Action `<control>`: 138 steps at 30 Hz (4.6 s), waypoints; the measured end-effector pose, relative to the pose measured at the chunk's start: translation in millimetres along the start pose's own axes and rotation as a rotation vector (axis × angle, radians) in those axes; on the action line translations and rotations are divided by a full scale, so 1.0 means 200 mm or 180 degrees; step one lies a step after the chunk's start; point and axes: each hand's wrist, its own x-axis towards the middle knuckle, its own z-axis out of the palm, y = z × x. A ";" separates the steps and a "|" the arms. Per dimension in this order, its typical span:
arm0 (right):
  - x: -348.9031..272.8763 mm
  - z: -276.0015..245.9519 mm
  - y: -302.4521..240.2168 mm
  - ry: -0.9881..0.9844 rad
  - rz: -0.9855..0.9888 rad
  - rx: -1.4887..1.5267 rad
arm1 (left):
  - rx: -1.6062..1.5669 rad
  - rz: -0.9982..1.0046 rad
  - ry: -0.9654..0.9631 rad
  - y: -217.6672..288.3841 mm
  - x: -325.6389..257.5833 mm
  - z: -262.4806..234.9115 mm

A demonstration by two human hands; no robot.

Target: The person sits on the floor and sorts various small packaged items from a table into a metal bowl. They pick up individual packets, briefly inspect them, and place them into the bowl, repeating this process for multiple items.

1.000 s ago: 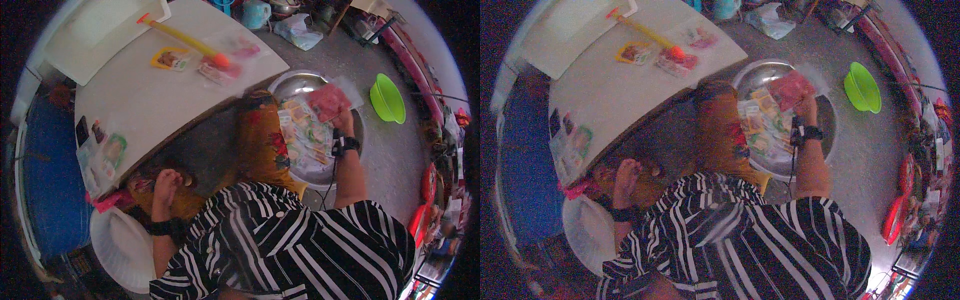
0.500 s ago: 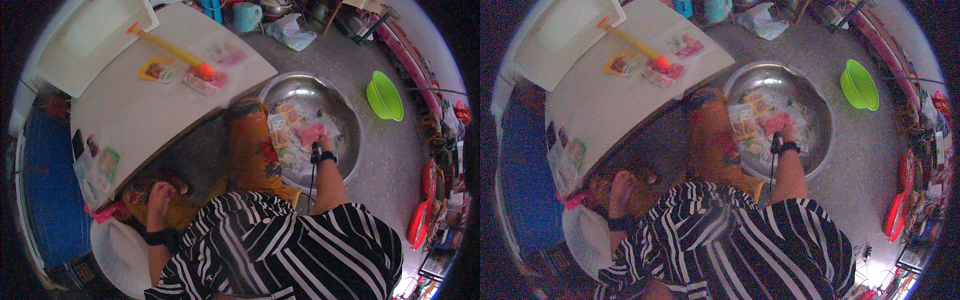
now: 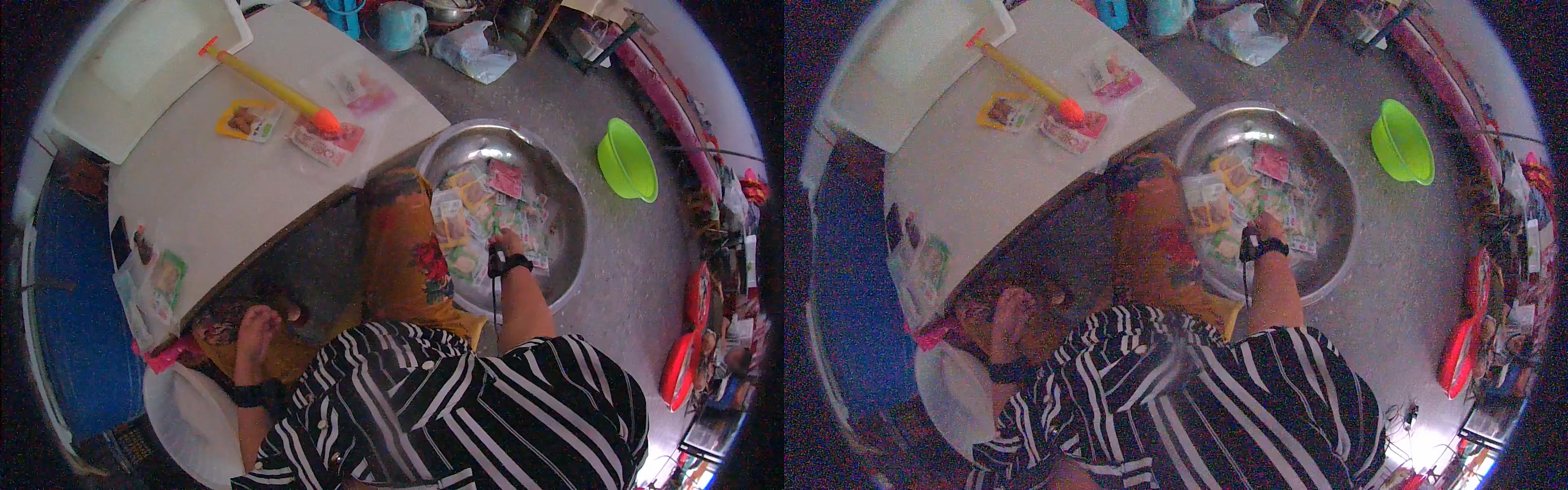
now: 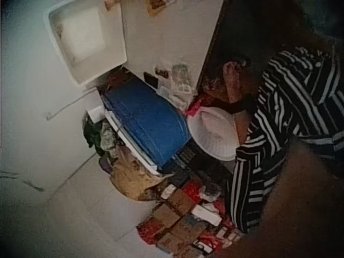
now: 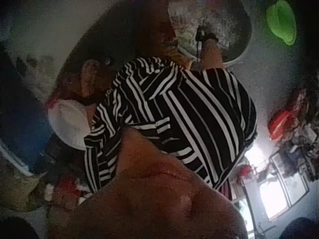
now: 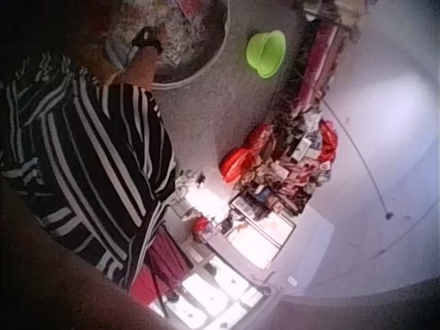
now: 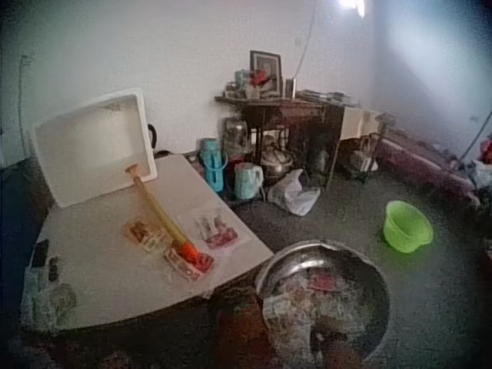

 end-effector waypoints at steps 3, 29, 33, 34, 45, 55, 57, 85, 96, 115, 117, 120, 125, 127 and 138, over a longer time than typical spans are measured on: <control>-0.06 0.17 -0.05 -0.0449 -0.0164 -0.1267 | 0.0108 0.0039 0.0045 0.01 0.00 0.01; -0.26 0.95 -2.26 -0.0626 -0.1228 -0.0984 | 0.0746 0.1736 0.1336 0.16 -0.37 -0.16; -0.22 0.97 -2.23 -0.0469 -0.1087 -0.1022 | 0.1000 0.1643 0.1946 0.20 -0.54 -0.44; -0.19 0.96 -2.19 -0.0370 -0.1154 -0.1134 | 0.1040 0.1679 0.2174 0.21 -0.58 -0.51; -0.17 0.92 -2.15 -0.0828 -0.1195 -0.0037 | 0.3537 -0.1193 0.2786 -0.01 -0.78 -1.24; -0.09 0.94 -2.05 -0.0206 -0.1670 -0.1079 | 0.6785 -0.0178 0.0972 -0.34 -0.66 -1.62; -0.08 0.96 -2.05 -0.0065 -0.1828 -0.1034 | 0.6352 0.0308 0.1246 -0.40 -0.71 -1.67; -0.58 1.63 -2.68 -0.3308 -0.0189 0.0908 | 0.5919 0.3540 0.1439 0.32 -0.36 0.02; -0.63 1.80 -2.53 -0.4075 -0.0079 0.0343 | 0.5497 0.3336 0.0486 0.11 -0.26 0.21; -0.67 1.67 -2.72 -0.4506 0.0347 0.1104 | 0.3106 0.2151 0.0836 0.18 -0.24 0.31; -0.66 1.66 -2.72 -0.4540 0.0312 0.1161 | 0.3161 0.2040 0.0873 0.22 -0.26 0.34; -0.65 1.65 -2.72 -0.4502 0.0263 0.1223 | 0.3250 0.1987 0.0933 0.25 -0.27 0.37; -0.65 1.64 -2.80 -0.4318 -0.0401 0.0950 | 0.3215 0.2475 0.1041 0.30 -0.31 0.42; -0.65 1.60 -2.89 -0.4092 -0.0632 0.0698 | 0.3378 0.2673 0.1300 0.35 -0.32 0.47; -0.55 1.66 -3.06 -0.3725 -0.0904 0.1469 | 0.3343 0.3430 0.1326 0.58 -0.29 0.50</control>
